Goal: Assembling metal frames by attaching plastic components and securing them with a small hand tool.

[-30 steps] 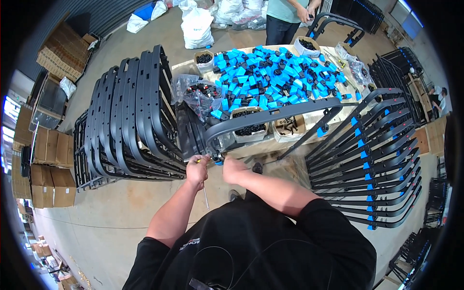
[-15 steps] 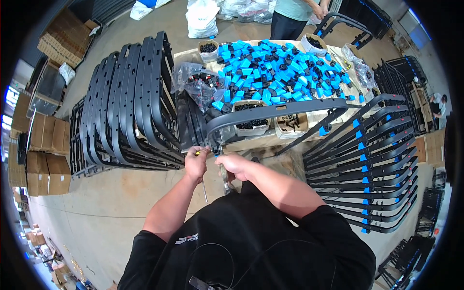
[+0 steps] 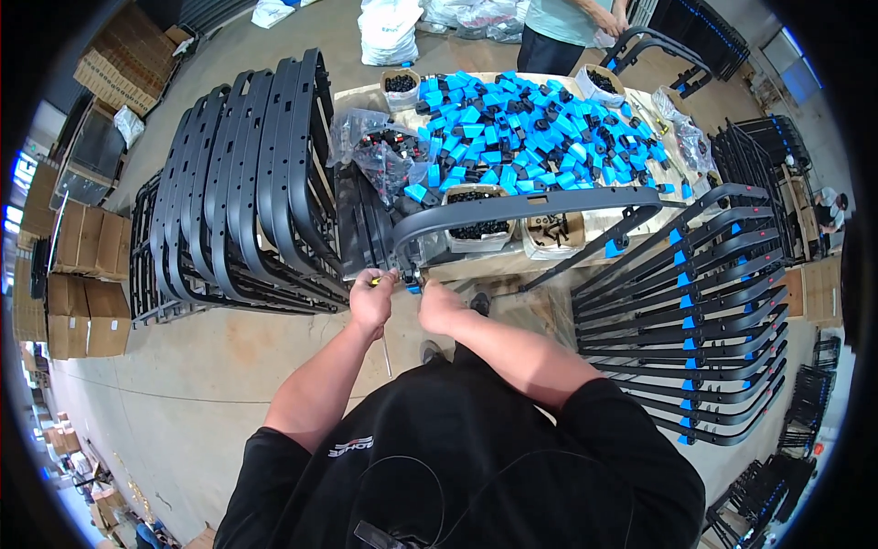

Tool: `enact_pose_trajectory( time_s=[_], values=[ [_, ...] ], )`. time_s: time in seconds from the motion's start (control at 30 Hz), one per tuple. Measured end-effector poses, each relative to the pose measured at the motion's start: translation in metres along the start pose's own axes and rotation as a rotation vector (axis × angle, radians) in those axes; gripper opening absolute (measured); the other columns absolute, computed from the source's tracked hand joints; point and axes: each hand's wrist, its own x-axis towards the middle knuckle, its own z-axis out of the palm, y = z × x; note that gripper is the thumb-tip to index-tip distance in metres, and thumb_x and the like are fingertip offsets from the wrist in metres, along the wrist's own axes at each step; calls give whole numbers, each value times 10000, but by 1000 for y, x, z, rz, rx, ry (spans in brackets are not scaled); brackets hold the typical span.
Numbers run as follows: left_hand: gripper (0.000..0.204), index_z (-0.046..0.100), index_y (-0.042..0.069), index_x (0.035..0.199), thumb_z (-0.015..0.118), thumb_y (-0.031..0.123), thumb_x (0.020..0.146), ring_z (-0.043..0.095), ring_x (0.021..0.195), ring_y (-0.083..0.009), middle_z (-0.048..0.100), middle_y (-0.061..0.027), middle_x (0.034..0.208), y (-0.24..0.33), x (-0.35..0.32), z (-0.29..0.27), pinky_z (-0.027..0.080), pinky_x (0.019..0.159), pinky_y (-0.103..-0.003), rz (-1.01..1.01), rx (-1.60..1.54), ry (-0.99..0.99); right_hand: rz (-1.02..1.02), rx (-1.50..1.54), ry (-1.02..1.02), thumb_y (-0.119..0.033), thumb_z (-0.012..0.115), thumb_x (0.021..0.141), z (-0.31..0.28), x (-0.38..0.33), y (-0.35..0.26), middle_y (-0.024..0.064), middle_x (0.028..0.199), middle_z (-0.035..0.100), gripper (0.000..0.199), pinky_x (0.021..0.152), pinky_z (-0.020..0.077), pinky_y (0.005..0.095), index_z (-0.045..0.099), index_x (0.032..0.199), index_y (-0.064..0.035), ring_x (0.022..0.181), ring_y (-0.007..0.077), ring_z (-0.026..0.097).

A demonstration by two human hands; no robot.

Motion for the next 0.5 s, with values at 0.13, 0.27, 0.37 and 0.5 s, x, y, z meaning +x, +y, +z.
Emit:
enact_pose_trajectory(
  time_s=[0.13, 0.27, 0.37, 0.5],
  values=[
    [162, 600, 108, 924, 714, 215, 967, 356, 427, -41, 488, 48, 598, -26, 10, -13, 238, 373, -247, 265, -63, 15, 313, 571, -516, -223, 581, 917, -52, -19, -45, 251, 989, 675, 409, 640, 585, 534, 554, 1143, 117, 746, 353, 714],
    [183, 649, 63, 896, 751, 210, 934, 469, 640, -67, 590, 16, 739, -9, 6, -4, 383, 572, -262, 201, -21, 71, 304, 903, -452, -157, 566, 900, -37, -12, -24, 250, 862, 665, 311, 471, 534, 528, 563, 1063, 108, 629, 347, 677],
    [160, 619, 100, 903, 729, 203, 956, 367, 446, -37, 501, 46, 615, -15, 8, 3, 254, 395, -253, 151, 1, 16, -7, -14, 42, -181, 586, 885, 0, 5, 7, 287, 950, 688, 370, 531, 570, 490, 554, 1091, 124, 702, 343, 722],
    [165, 610, 96, 925, 725, 209, 960, 371, 450, -38, 511, 42, 621, -30, 11, -8, 254, 393, -251, 270, -66, 35, 287, 407, -486, -191, 590, 900, -53, -21, -46, 306, 996, 692, 386, 632, 588, 457, 561, 1119, 126, 743, 345, 734]
  ],
)
